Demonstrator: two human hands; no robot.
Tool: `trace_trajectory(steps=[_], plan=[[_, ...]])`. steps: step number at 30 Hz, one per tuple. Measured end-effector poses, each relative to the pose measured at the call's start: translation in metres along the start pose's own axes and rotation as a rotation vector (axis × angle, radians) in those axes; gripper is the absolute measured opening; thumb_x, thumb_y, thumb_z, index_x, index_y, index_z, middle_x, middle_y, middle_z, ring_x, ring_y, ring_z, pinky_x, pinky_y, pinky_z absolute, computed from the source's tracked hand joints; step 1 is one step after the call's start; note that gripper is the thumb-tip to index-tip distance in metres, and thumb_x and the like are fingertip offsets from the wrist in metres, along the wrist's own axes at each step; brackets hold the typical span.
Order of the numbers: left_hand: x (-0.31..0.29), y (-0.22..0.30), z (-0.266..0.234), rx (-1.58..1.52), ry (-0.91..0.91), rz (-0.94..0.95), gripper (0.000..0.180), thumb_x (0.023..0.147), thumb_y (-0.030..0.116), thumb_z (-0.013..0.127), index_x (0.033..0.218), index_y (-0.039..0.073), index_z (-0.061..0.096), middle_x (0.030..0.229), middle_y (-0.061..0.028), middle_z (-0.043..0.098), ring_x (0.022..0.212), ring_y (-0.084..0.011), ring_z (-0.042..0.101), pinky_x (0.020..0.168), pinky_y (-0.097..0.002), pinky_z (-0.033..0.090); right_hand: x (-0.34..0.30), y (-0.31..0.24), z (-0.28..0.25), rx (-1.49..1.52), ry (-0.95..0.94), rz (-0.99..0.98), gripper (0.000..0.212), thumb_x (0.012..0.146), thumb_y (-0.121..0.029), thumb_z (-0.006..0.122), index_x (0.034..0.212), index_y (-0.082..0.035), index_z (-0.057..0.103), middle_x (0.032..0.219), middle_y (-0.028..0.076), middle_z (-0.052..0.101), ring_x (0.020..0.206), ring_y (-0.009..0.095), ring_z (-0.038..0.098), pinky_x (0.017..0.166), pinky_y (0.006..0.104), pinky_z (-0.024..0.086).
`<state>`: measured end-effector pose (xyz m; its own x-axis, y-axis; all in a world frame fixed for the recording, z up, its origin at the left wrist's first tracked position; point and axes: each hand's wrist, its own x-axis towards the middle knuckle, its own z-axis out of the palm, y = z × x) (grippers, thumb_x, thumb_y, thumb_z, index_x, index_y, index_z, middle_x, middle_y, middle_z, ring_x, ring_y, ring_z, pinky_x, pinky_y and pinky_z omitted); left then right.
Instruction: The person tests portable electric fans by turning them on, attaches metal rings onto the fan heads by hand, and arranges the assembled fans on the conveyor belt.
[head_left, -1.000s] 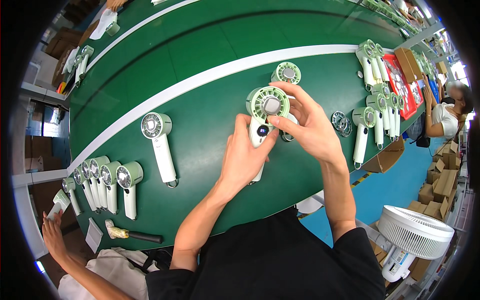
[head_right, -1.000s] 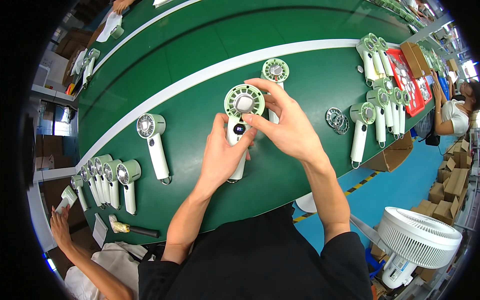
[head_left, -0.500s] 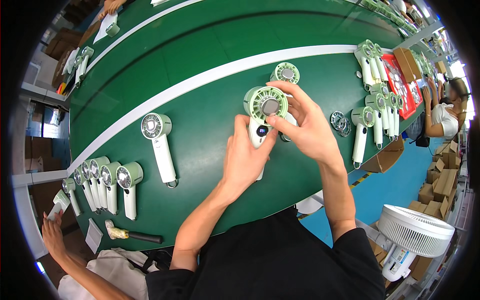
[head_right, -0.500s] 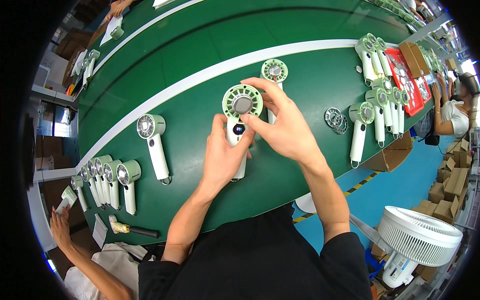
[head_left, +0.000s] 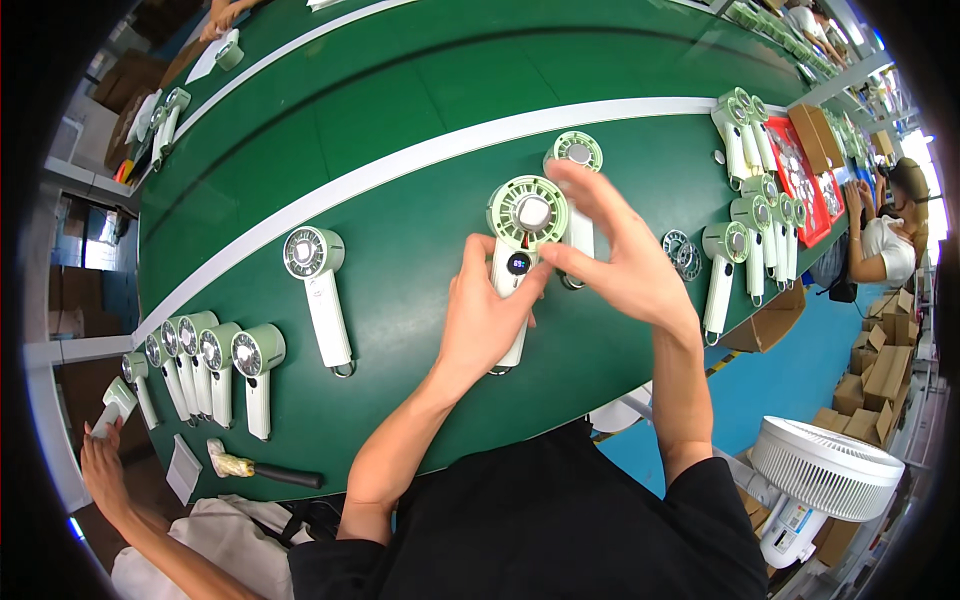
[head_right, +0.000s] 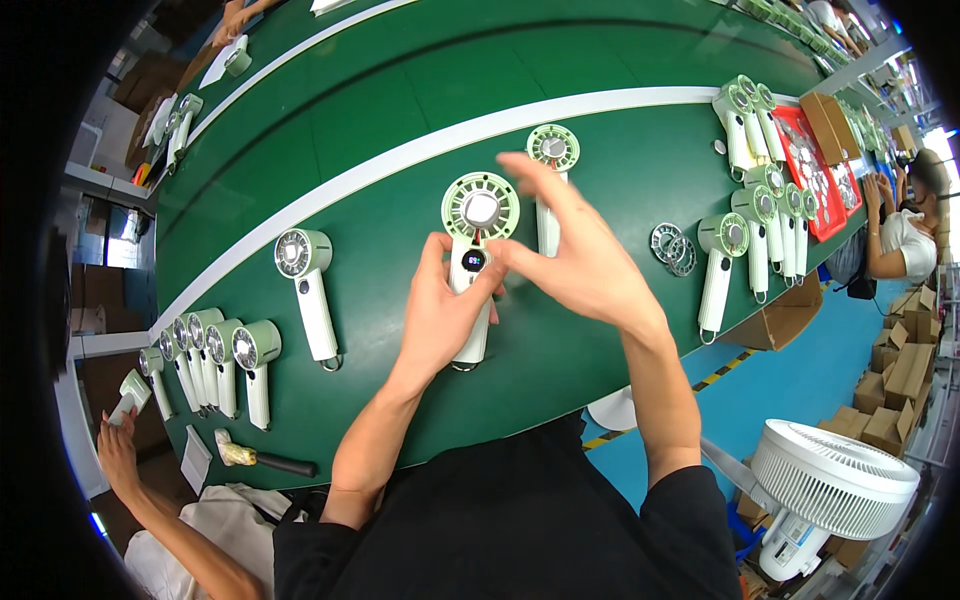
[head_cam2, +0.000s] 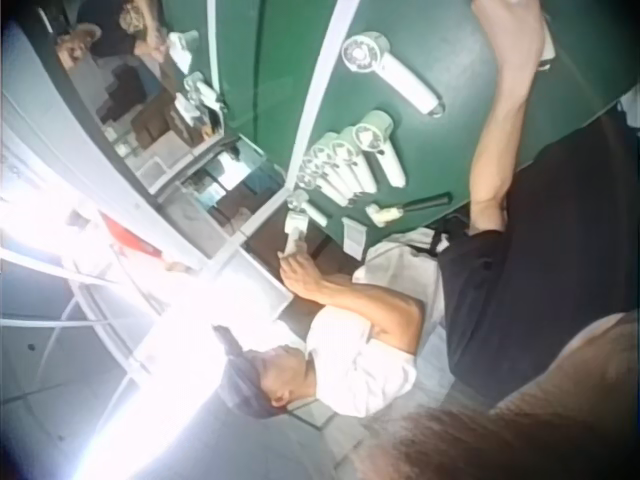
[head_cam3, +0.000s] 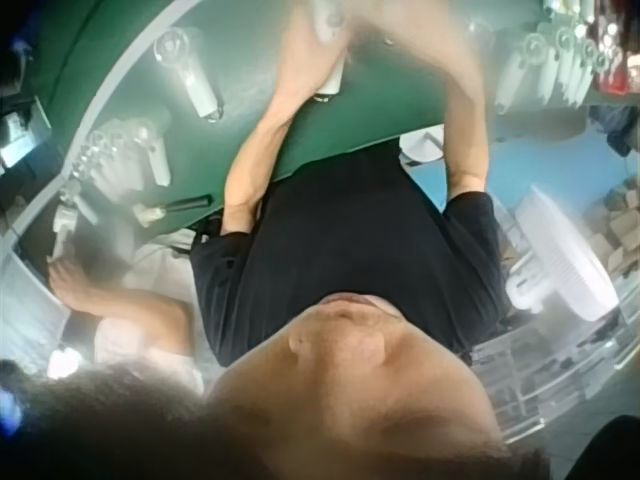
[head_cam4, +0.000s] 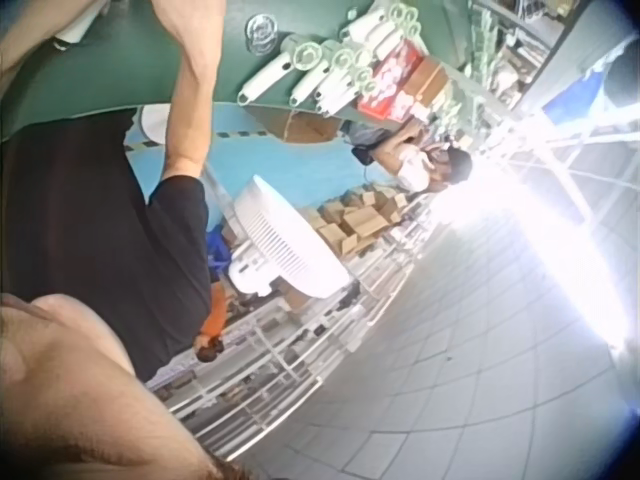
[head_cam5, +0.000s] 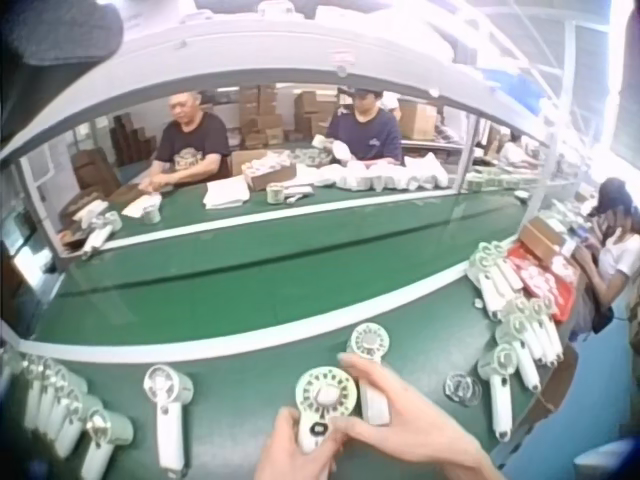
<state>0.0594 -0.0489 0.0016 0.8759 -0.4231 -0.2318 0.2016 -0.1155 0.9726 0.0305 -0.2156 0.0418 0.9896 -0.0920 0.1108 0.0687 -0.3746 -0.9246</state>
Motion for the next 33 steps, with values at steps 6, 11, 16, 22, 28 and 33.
trace_trajectory(steps=[6, 11, 16, 22, 28, 33], plan=[[0.001, 0.006, -0.002, 0.031, -0.017, -0.031, 0.037, 0.089, 0.019, 0.074, 0.101, 0.001, 0.045, 0.078, -0.0116, 0.068, 0.057, -0.0164, 0.066, 0.047, -0.0306, 0.051, 0.002, 0.002, 0.012, -0.265, 0.239, -0.322, 0.04, 0.079, -0.005, 0.078, 0.117, -0.003, 0.065, 0.132, 0.014, 0.058, 0.123, 0.03, 0.057, 0.102, 0.0388, 0.045], [-0.001, 0.007, -0.002, 0.068, 0.012, -0.014, 0.034, 0.091, 0.017, 0.074, 0.104, 0.001, 0.046, 0.077, -0.0098, 0.068, 0.058, -0.0122, 0.063, 0.048, -0.0277, 0.048, 0.003, 0.005, 0.018, -0.374, 0.271, -0.387, 0.03, 0.078, -0.002, 0.078, 0.107, -0.003, 0.07, 0.124, 0.012, 0.064, 0.11, 0.027, 0.063, 0.093, 0.0371, 0.051], [-0.001, 0.005, -0.003, 0.084, 0.032, 0.016, 0.035, 0.09, 0.017, 0.074, 0.104, 0.001, 0.046, 0.076, -0.0093, 0.068, 0.057, -0.0117, 0.063, 0.047, -0.0275, 0.048, 0.004, 0.003, 0.019, -0.412, 0.281, -0.411, 0.029, 0.078, -0.002, 0.078, 0.106, -0.003, 0.07, 0.122, 0.012, 0.064, 0.108, 0.027, 0.064, 0.092, 0.0373, 0.051], [0.0, -0.001, -0.004, 0.063, 0.014, 0.063, 0.034, 0.091, 0.017, 0.074, 0.103, 0.002, 0.045, 0.076, -0.0088, 0.067, 0.057, -0.0113, 0.062, 0.046, -0.0271, 0.047, 0.007, 0.009, 0.018, -0.345, 0.249, -0.389, 0.027, 0.079, -0.003, 0.078, 0.105, -0.003, 0.069, 0.123, 0.012, 0.064, 0.108, 0.028, 0.064, 0.093, 0.0375, 0.05], [0.002, -0.002, -0.003, 0.004, -0.033, -0.036, 0.037, 0.089, 0.019, 0.075, 0.102, 0.0, 0.046, 0.077, -0.0112, 0.068, 0.056, -0.0145, 0.064, 0.048, -0.0304, 0.05, 0.001, 0.021, -0.005, -0.04, 0.166, -0.228, 0.024, 0.093, -0.003, 0.063, 0.116, 0.001, 0.066, 0.134, 0.013, 0.059, 0.125, 0.022, 0.055, 0.108, 0.0363, 0.04], [0.007, -0.007, -0.004, -0.003, -0.057, -0.083, 0.04, 0.091, 0.022, 0.075, 0.107, -0.001, 0.046, 0.081, -0.0098, 0.066, 0.058, -0.0139, 0.064, 0.052, -0.029, 0.051, -0.017, 0.042, -0.073, -0.39, 0.492, -0.063, 0.02, 0.096, -0.008, 0.063, 0.113, 0.002, 0.067, 0.112, 0.009, 0.068, 0.099, 0.015, 0.066, 0.088, 0.0294, 0.05]])
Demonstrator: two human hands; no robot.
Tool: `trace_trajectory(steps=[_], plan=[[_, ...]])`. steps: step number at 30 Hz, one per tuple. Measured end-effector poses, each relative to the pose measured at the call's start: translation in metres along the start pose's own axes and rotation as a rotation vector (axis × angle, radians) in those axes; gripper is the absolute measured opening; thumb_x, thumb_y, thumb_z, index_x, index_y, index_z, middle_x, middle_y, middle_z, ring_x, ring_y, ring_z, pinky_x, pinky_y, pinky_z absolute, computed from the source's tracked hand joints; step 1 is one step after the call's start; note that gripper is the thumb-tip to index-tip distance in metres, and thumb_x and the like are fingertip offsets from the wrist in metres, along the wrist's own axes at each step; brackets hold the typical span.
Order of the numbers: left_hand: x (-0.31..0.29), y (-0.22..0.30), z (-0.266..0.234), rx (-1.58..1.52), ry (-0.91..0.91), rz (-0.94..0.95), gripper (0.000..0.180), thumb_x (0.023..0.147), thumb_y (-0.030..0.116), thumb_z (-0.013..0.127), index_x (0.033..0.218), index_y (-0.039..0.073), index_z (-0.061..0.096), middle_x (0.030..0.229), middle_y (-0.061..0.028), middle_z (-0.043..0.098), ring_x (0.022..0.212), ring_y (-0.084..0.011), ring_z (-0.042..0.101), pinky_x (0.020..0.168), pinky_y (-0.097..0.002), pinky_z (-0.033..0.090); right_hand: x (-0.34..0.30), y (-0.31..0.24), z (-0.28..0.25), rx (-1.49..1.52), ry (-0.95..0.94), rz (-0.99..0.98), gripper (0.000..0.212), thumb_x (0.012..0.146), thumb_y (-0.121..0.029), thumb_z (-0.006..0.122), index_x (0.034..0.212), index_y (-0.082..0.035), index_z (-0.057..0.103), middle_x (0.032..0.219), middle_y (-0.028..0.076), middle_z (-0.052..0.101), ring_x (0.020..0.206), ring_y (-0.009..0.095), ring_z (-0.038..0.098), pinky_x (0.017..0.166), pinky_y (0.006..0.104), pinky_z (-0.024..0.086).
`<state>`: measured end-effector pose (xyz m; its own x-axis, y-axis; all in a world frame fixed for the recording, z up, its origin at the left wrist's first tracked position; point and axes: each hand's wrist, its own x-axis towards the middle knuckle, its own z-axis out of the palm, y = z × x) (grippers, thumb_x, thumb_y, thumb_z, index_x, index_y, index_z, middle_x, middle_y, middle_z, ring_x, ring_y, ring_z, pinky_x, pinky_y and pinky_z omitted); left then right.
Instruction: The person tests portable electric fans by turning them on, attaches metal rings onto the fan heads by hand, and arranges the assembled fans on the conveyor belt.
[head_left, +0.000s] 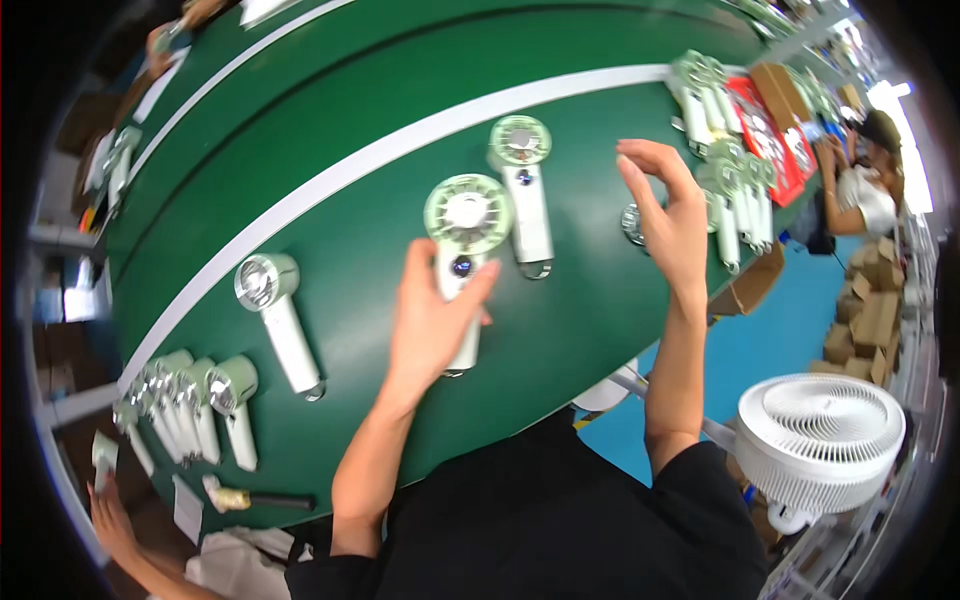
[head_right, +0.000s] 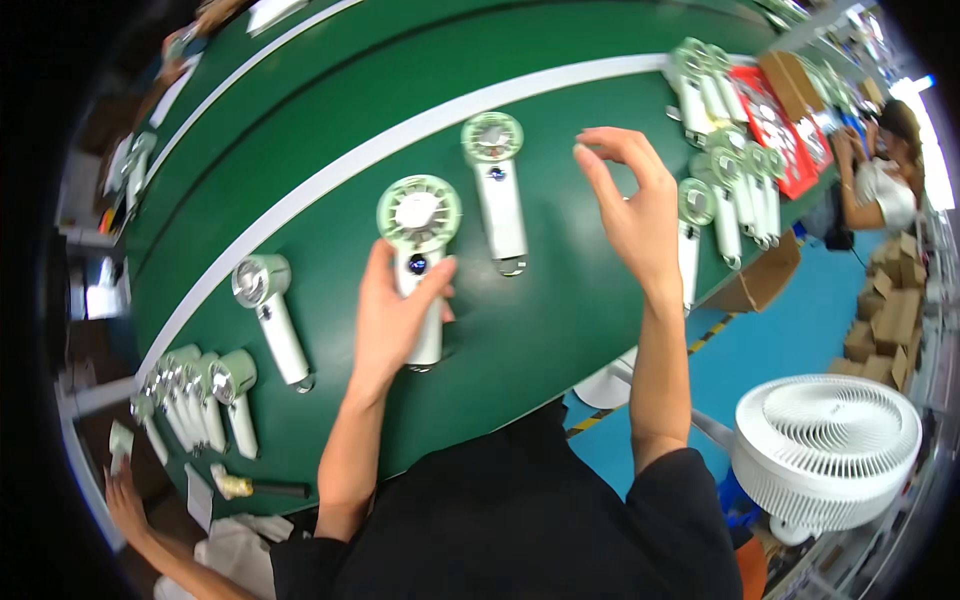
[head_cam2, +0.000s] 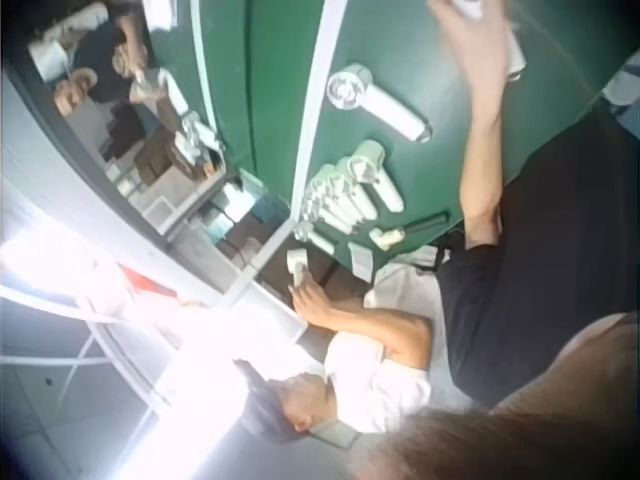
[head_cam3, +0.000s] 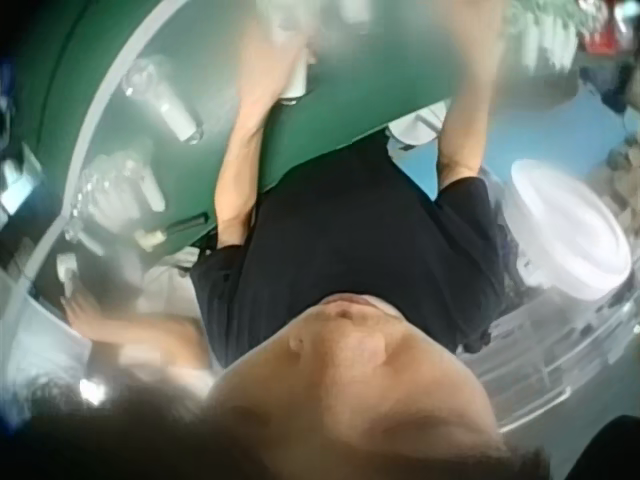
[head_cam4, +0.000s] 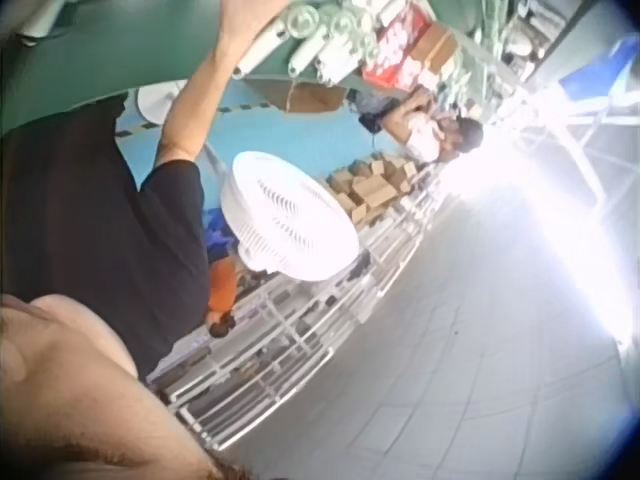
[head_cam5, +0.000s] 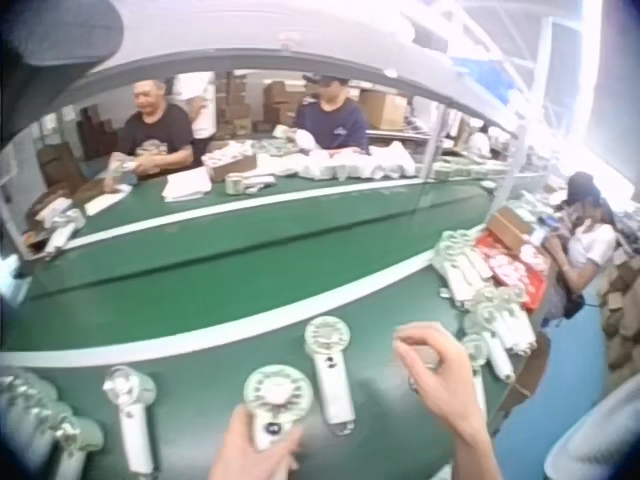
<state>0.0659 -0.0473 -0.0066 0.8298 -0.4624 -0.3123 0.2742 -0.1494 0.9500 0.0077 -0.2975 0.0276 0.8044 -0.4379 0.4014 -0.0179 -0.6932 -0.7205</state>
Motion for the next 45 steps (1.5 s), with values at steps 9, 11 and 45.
trace_trajectory(steps=[9, 11, 45], plan=[[0.006, 0.008, 0.0, -0.137, -0.09, -0.03, 0.039, 0.093, 0.018, 0.071, 0.117, 0.0, 0.046, 0.087, -0.0106, 0.067, 0.068, -0.0147, 0.066, 0.061, -0.0286, 0.055, -0.021, 0.082, -0.05, -0.56, -0.206, 0.233, 0.026, 0.084, -0.015, 0.071, 0.106, -0.001, 0.07, 0.1, 0.013, 0.066, 0.105, 0.031, 0.055, 0.096, 0.041, 0.043], [0.006, 0.006, 0.0, -0.144, -0.087, -0.025, 0.039, 0.093, 0.018, 0.071, 0.117, 0.0, 0.046, 0.087, -0.0102, 0.067, 0.067, -0.0144, 0.066, 0.061, -0.0284, 0.055, -0.02, 0.085, -0.055, -0.6, -0.282, 0.156, 0.028, 0.083, -0.016, 0.072, 0.107, -0.001, 0.069, 0.1, 0.013, 0.065, 0.104, 0.031, 0.055, 0.096, 0.0407, 0.042], [-0.011, 0.009, -0.008, -0.003, -0.12, -0.079, 0.045, 0.093, 0.03, 0.072, 0.112, -0.003, 0.048, 0.081, -0.0058, 0.063, 0.063, -0.0106, 0.062, 0.055, -0.027, 0.05, -0.005, -0.052, -0.003, 0.411, -0.504, 0.227, 0.018, 0.095, -0.005, 0.064, 0.11, 0.003, 0.068, 0.085, -0.001, 0.056, 0.077, 0.006, 0.052, 0.068, 0.0235, 0.043]])
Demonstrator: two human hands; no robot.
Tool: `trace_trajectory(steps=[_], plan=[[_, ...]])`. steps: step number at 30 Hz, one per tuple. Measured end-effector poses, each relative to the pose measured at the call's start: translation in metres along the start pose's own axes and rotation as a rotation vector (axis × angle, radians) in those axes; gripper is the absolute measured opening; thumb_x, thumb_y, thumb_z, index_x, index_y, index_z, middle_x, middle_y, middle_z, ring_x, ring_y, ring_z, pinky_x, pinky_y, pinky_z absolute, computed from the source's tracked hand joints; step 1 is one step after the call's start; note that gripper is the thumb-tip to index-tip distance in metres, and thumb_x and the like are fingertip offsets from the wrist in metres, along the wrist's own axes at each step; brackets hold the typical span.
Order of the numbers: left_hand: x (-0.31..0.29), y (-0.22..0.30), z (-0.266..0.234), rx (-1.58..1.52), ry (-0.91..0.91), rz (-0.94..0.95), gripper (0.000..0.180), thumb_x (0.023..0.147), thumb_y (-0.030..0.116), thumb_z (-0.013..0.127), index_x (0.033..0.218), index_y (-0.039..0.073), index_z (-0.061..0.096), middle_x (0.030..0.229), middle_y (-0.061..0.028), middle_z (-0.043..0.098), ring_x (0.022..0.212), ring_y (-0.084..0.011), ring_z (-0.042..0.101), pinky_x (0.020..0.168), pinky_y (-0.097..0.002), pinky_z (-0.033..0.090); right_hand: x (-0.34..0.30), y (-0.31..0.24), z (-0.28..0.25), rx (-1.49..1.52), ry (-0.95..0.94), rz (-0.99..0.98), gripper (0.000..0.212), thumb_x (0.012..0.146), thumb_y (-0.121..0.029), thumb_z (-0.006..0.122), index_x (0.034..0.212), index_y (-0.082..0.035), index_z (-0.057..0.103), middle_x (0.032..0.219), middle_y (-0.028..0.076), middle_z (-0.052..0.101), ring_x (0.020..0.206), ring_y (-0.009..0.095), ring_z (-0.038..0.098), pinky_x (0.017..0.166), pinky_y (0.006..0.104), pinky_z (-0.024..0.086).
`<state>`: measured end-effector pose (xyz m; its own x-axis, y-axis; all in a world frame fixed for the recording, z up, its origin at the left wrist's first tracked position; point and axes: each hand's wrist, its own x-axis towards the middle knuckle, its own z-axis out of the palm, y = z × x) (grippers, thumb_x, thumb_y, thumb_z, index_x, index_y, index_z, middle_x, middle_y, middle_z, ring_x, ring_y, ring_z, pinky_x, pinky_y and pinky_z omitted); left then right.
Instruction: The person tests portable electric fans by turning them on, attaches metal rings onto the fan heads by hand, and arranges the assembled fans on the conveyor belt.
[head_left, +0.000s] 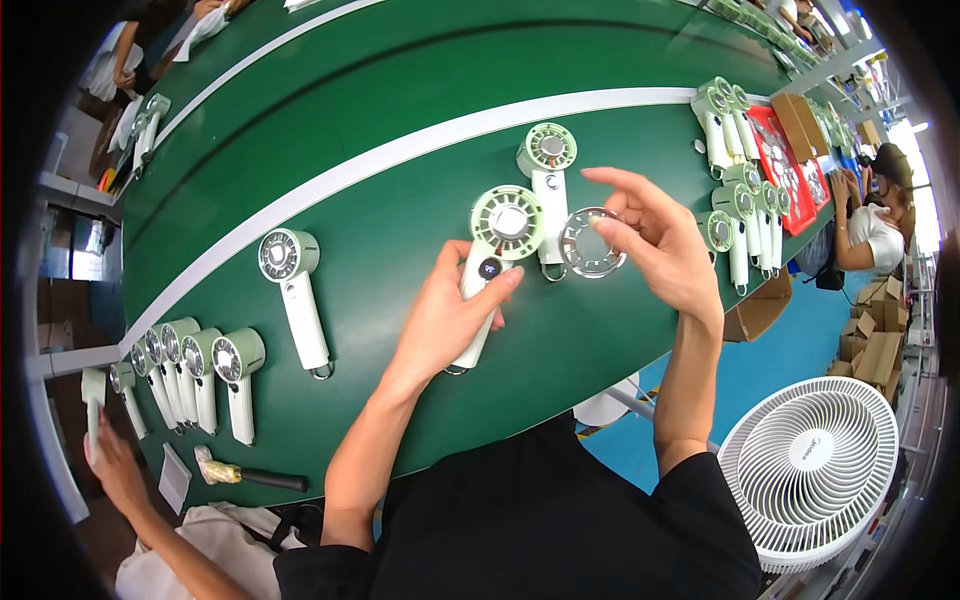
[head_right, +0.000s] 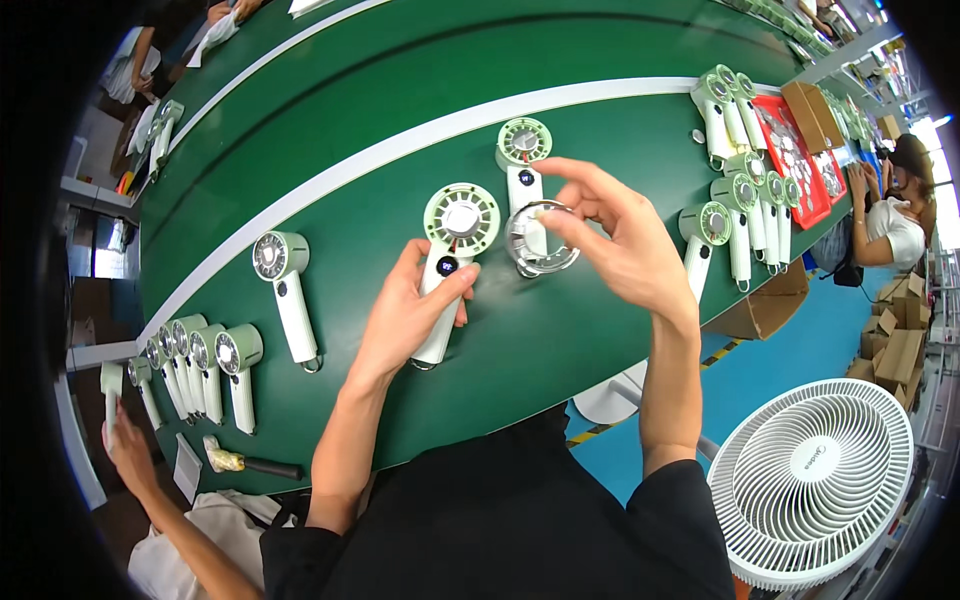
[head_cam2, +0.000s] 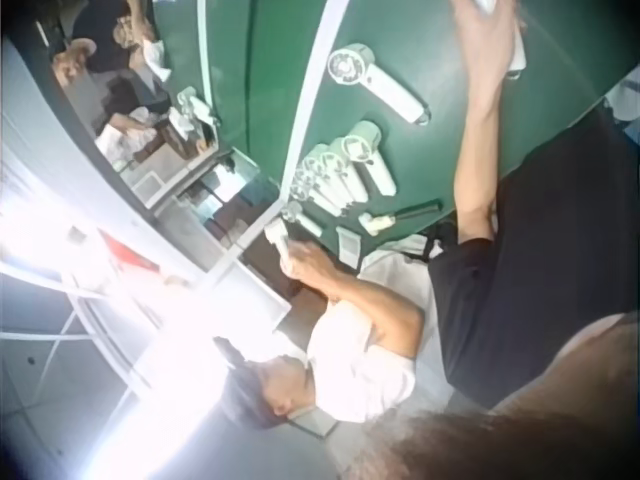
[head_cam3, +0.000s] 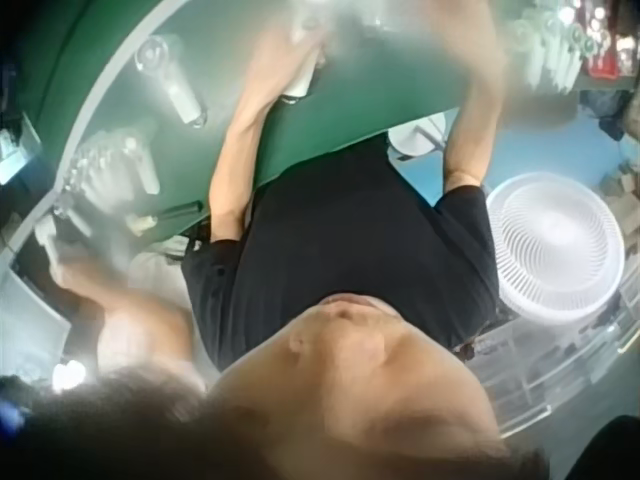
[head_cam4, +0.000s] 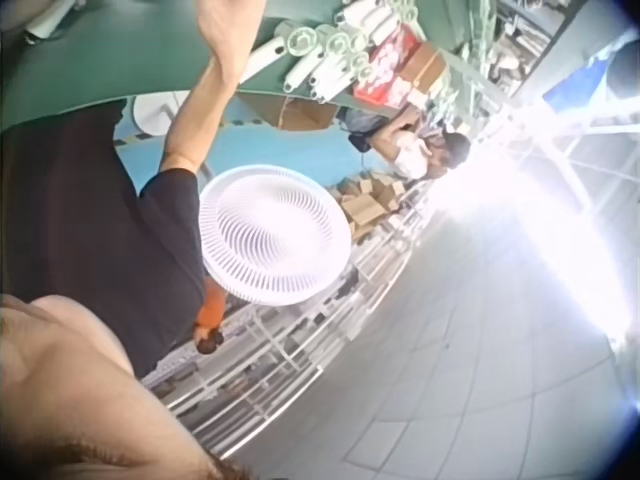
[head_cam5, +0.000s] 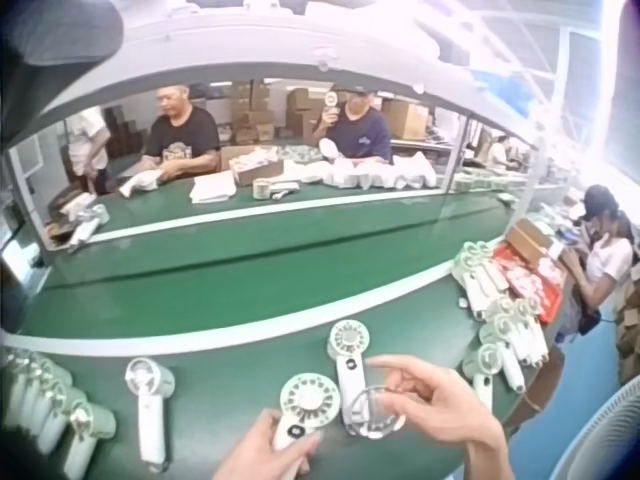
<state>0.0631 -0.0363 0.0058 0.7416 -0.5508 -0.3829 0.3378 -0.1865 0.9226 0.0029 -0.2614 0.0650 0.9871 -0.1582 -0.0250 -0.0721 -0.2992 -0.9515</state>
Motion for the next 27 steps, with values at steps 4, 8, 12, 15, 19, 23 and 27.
trace_trajectory(steps=[4, 8, 12, 15, 19, 23, 27], plan=[[-0.005, -0.002, 0.0, 0.058, -0.047, -0.001, 0.045, 0.091, 0.03, 0.074, 0.11, -0.002, 0.049, 0.082, -0.0062, 0.064, 0.064, -0.0109, 0.062, 0.056, -0.0276, 0.051, 0.015, -0.007, 0.017, 0.029, -0.093, -0.14, 0.012, 0.087, 0.001, 0.072, 0.098, 0.003, 0.067, 0.089, 0.002, 0.063, 0.08, 0.009, 0.055, 0.073, 0.0259, 0.048], [-0.008, -0.008, -0.003, 0.082, -0.047, 0.047, 0.046, 0.09, 0.032, 0.075, 0.11, -0.001, 0.05, 0.083, -0.0076, 0.066, 0.064, -0.0114, 0.064, 0.056, -0.0281, 0.051, 0.029, -0.015, 0.031, -0.183, -0.175, -0.246, 0.012, 0.084, -0.003, 0.075, 0.093, 0.002, 0.068, 0.084, 0.003, 0.064, 0.076, 0.012, 0.056, 0.073, 0.0282, 0.048], [-0.013, -0.003, -0.008, 0.131, -0.047, 0.046, 0.047, 0.089, 0.033, 0.076, 0.11, 0.0, 0.05, 0.083, -0.0091, 0.067, 0.064, -0.013, 0.065, 0.054, -0.0288, 0.051, 0.034, -0.02, 0.044, -0.266, -0.178, -0.339, 0.011, 0.083, -0.004, 0.073, 0.091, 0.001, 0.068, 0.08, 0.006, 0.062, 0.073, 0.015, 0.057, 0.071, 0.0288, 0.047], [-0.017, 0.0, -0.012, 0.161, -0.032, 0.057, 0.049, 0.09, 0.037, 0.075, 0.11, 0.0, 0.05, 0.082, -0.0094, 0.068, 0.063, -0.0143, 0.065, 0.054, -0.0297, 0.051, 0.038, -0.023, 0.052, -0.325, -0.182, -0.412, 0.01, 0.083, -0.002, 0.073, 0.091, 0.001, 0.067, 0.08, 0.006, 0.06, 0.073, 0.016, 0.058, 0.07, 0.029, 0.047], [-0.024, 0.006, -0.013, 0.117, -0.018, 0.012, 0.039, 0.098, 0.036, 0.065, 0.109, 0.002, 0.05, 0.082, -0.0056, 0.066, 0.063, -0.012, 0.062, 0.055, -0.0271, 0.05, 0.04, -0.026, 0.054, -0.363, -0.195, -0.566, 0.012, 0.08, 0.001, 0.074, 0.09, 0.0, 0.067, 0.081, 0.006, 0.057, 0.072, 0.018, 0.056, 0.07, 0.0293, 0.047], [-0.024, -0.006, -0.008, 0.067, -0.045, 0.161, 0.047, 0.101, 0.048, 0.054, 0.107, 0.002, 0.049, 0.077, -0.0082, 0.066, 0.061, -0.0154, 0.063, 0.055, -0.0305, 0.051, 0.024, -0.031, 0.054, -0.385, -0.106, -0.467, 0.015, 0.075, 0.002, 0.075, 0.087, 0.0, 0.066, 0.093, 0.009, 0.054, 0.083, 0.019, 0.055, 0.073, 0.0295, 0.046], [-0.029, -0.004, -0.004, 0.085, -0.023, 0.236, 0.05, 0.102, 0.048, 0.051, 0.109, -0.001, 0.045, 0.07, -0.0163, 0.064, 0.059, -0.0279, 0.066, 0.055, -0.0403, 0.05, 0.022, -0.026, 0.054, -0.325, -0.123, -0.413, 0.014, 0.074, 0.004, 0.074, 0.085, 0.001, 0.066, 0.105, 0.01, 0.054, 0.09, 0.02, 0.05, 0.081, 0.032, 0.044]])
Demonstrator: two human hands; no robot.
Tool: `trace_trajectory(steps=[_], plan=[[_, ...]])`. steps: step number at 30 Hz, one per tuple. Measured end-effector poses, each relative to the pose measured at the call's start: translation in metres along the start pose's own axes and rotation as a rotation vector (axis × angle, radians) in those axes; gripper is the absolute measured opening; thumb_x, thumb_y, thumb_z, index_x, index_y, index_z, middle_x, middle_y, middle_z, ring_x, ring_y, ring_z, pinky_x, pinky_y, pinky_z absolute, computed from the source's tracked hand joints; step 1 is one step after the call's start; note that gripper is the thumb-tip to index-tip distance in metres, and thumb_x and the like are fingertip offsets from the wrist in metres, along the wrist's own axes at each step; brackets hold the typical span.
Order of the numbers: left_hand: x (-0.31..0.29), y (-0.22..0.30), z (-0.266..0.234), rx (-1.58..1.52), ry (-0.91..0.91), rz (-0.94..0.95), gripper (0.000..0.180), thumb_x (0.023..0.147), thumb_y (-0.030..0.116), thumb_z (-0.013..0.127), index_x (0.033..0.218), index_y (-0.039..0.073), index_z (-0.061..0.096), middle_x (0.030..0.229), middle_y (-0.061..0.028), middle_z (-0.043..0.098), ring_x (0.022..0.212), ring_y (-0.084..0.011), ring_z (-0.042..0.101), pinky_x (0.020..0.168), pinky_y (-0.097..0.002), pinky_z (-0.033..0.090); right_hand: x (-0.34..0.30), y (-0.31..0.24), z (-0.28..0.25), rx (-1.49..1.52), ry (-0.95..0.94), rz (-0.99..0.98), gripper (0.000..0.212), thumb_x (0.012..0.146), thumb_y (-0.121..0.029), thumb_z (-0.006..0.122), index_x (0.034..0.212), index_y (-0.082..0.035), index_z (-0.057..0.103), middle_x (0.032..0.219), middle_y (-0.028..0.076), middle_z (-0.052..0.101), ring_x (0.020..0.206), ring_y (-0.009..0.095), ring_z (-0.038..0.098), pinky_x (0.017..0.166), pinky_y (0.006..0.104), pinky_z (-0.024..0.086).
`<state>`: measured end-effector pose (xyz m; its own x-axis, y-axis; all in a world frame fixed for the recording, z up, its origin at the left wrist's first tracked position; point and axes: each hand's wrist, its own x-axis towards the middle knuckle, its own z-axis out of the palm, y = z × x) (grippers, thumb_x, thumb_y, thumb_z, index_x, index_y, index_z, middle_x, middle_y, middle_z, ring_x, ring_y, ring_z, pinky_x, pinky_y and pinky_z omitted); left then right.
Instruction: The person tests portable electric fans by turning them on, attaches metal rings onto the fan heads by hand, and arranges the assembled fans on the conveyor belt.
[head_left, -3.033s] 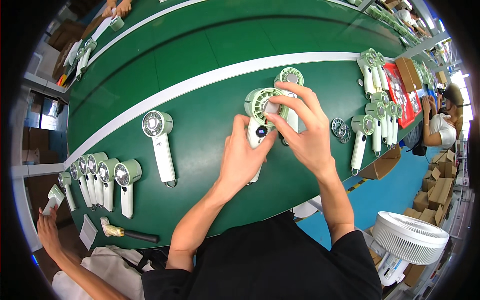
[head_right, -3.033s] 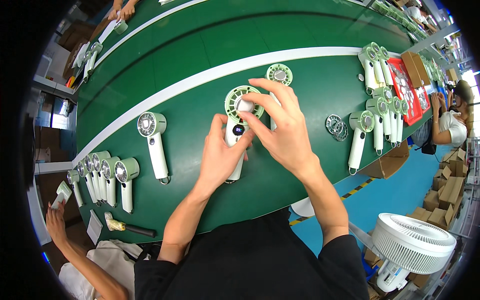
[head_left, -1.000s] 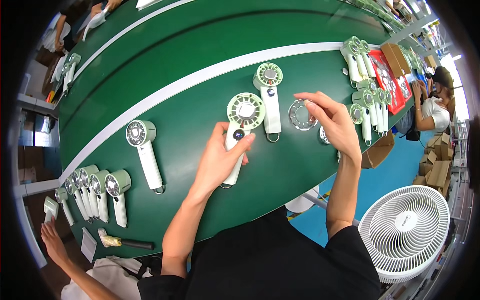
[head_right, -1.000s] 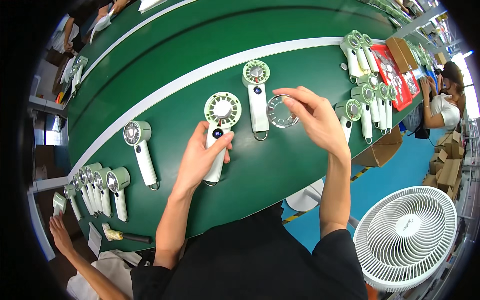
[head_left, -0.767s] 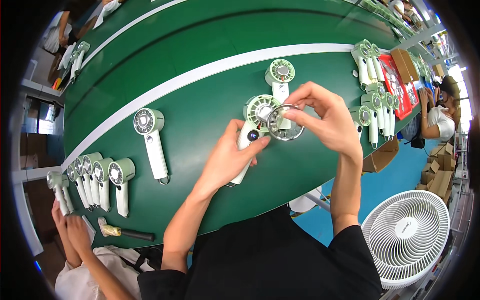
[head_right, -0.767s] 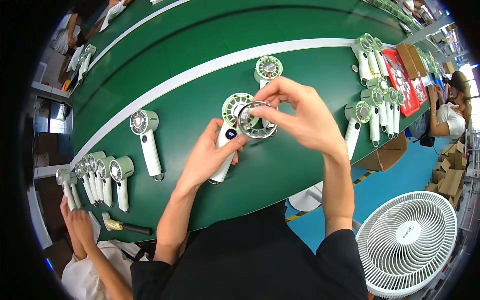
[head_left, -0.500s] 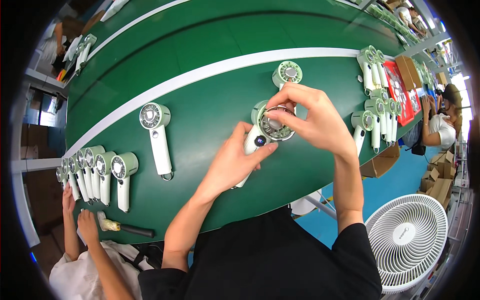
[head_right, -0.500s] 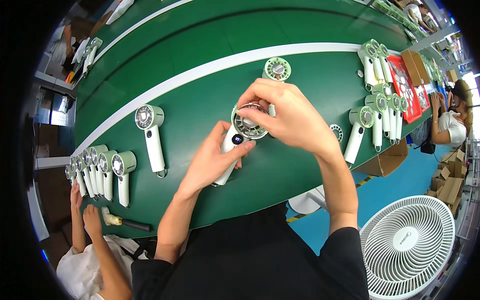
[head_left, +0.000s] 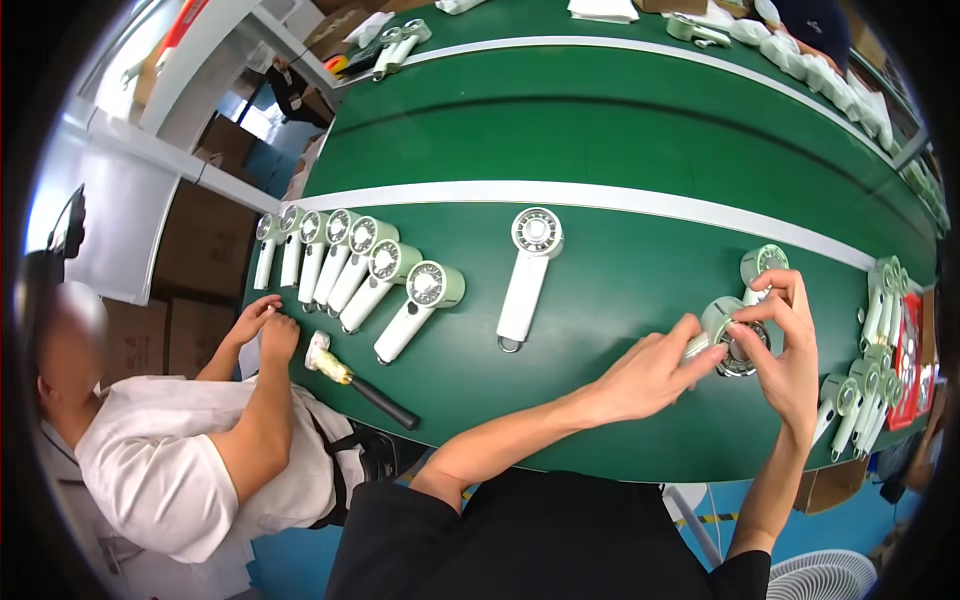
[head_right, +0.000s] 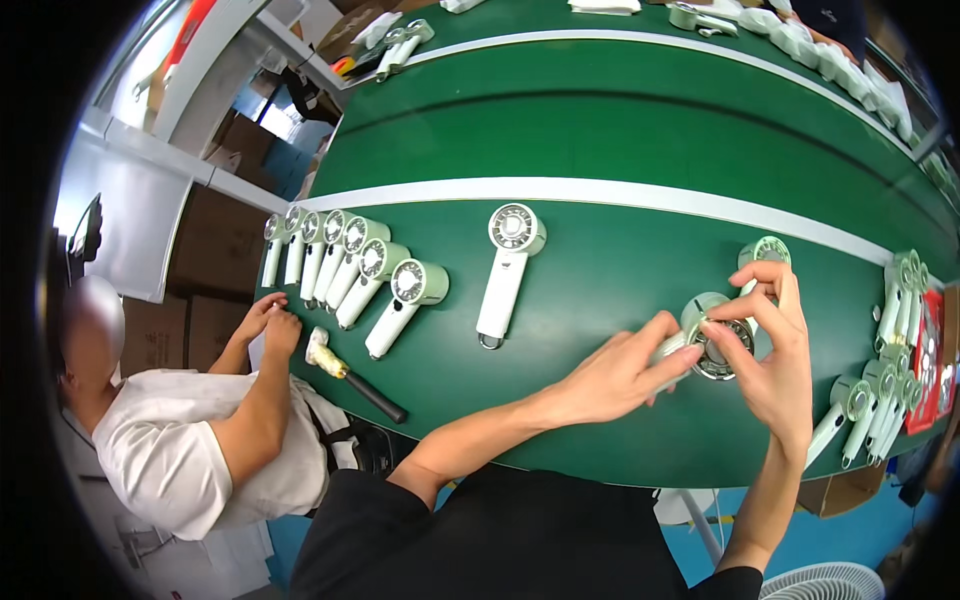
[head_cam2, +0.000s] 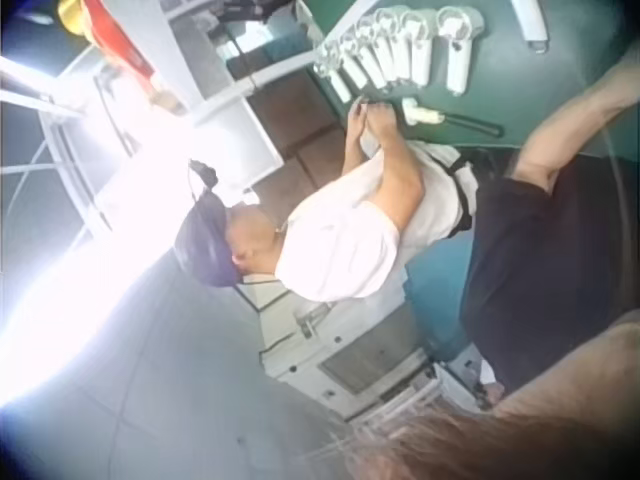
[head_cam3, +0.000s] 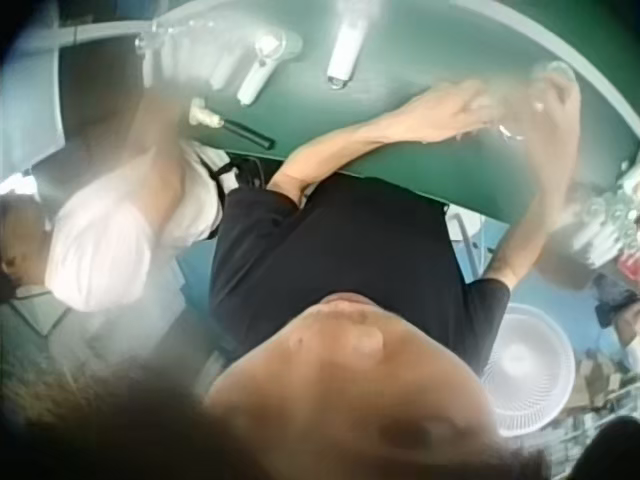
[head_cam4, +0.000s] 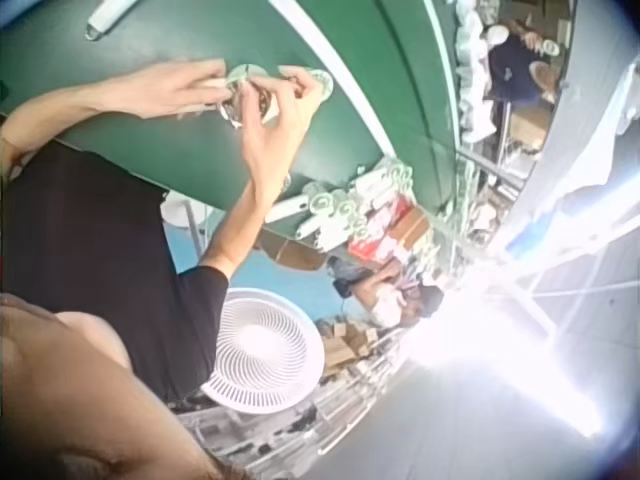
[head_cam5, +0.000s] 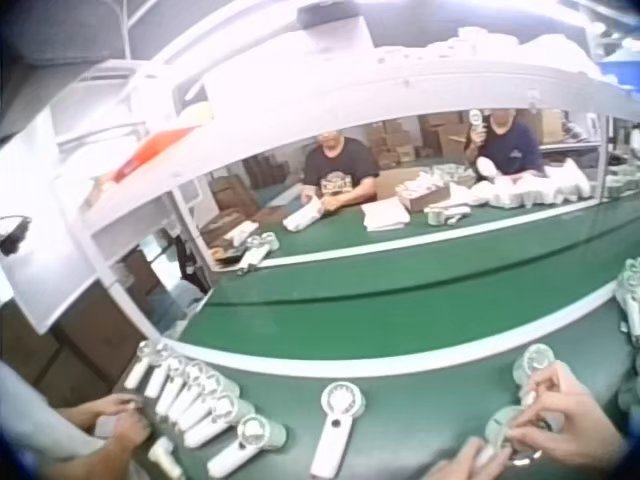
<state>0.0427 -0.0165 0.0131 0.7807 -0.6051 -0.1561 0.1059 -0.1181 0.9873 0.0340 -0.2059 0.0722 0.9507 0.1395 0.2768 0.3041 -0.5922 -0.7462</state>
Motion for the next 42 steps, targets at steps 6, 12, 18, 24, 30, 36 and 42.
trace_trajectory(steps=[6, 12, 18, 24, 30, 36, 42], plan=[[0.005, -0.009, -0.006, 0.175, 0.077, 0.053, 0.043, 0.103, 0.042, 0.05, 0.107, -0.001, 0.046, 0.07, -0.0169, 0.064, 0.06, -0.0288, 0.066, 0.06, -0.0427, 0.052, 0.005, 0.015, 0.01, 0.126, -0.033, 0.099, 0.044, 0.083, -0.003, 0.067, 0.126, -0.002, 0.061, 0.139, 0.012, 0.054, 0.131, 0.026, 0.05, 0.113, 0.0377, 0.035], [0.002, -0.004, -0.027, -0.003, 0.08, -0.101, 0.04, 0.105, 0.041, 0.048, 0.105, 0.001, 0.048, 0.076, -0.0114, 0.067, 0.061, -0.0182, 0.065, 0.056, -0.0339, 0.051, -0.006, 0.028, 0.009, 0.543, -0.131, 0.35, 0.058, 0.092, -0.007, 0.065, 0.146, -0.005, 0.044, 0.138, 0.009, 0.054, 0.115, 0.016, 0.056, 0.094, 0.0275, 0.047], [0.003, -0.01, -0.019, 0.061, 0.106, -0.117, 0.042, 0.105, 0.042, 0.046, 0.106, 0.0, 0.047, 0.077, -0.0123, 0.066, 0.061, -0.0191, 0.063, 0.057, -0.0347, 0.051, -0.014, 0.032, 0.023, 0.712, -0.203, 0.419, 0.059, 0.092, 0.001, 0.063, 0.147, -0.004, 0.041, 0.133, 0.01, 0.055, 0.105, 0.013, 0.059, 0.088, 0.0279, 0.049], [0.0, -0.025, -0.022, 0.049, 0.074, -0.176, 0.045, 0.105, 0.044, 0.044, 0.109, -0.001, 0.048, 0.078, -0.0118, 0.065, 0.061, -0.019, 0.063, 0.057, -0.0341, 0.051, -0.012, 0.044, 0.034, 0.626, -0.263, 0.432, 0.054, 0.095, 0.0, 0.061, 0.145, -0.001, 0.042, 0.137, 0.012, 0.055, 0.108, 0.015, 0.061, 0.092, 0.0305, 0.05], [-0.011, -0.042, -0.042, -0.342, 0.105, -0.198, 0.038, 0.107, 0.034, 0.045, 0.12, -0.001, 0.045, 0.095, -0.0101, 0.065, 0.074, -0.0143, 0.066, 0.066, -0.028, 0.054, 0.004, 0.057, 0.069, 0.774, -0.234, 0.499, 0.046, 0.098, -0.013, 0.063, 0.141, -0.001, 0.048, 0.126, 0.012, 0.063, 0.116, 0.018, 0.06, 0.1, 0.032, 0.047], [-0.019, -0.043, -0.055, -0.332, -0.005, -0.224, 0.037, 0.103, 0.019, 0.055, 0.127, -0.002, 0.036, 0.109, -0.0122, 0.065, 0.089, -0.0173, 0.067, 0.078, -0.0313, 0.057, 0.007, 0.054, 0.078, 0.817, -0.203, 0.481, 0.042, 0.1, -0.019, 0.062, 0.137, -0.001, 0.053, 0.126, 0.012, 0.063, 0.117, 0.017, 0.058, 0.105, 0.0335, 0.044], [-0.02, -0.047, -0.057, -0.377, -0.034, -0.208, 0.037, 0.102, 0.018, 0.057, 0.127, -0.001, 0.037, 0.111, -0.0128, 0.065, 0.092, -0.0188, 0.067, 0.082, -0.0334, 0.057, 0.005, 0.058, 0.081, 0.815, -0.189, 0.497, 0.042, 0.1, -0.021, 0.062, 0.136, -0.001, 0.054, 0.125, 0.013, 0.063, 0.117, 0.018, 0.058, 0.103, 0.0338, 0.045]])
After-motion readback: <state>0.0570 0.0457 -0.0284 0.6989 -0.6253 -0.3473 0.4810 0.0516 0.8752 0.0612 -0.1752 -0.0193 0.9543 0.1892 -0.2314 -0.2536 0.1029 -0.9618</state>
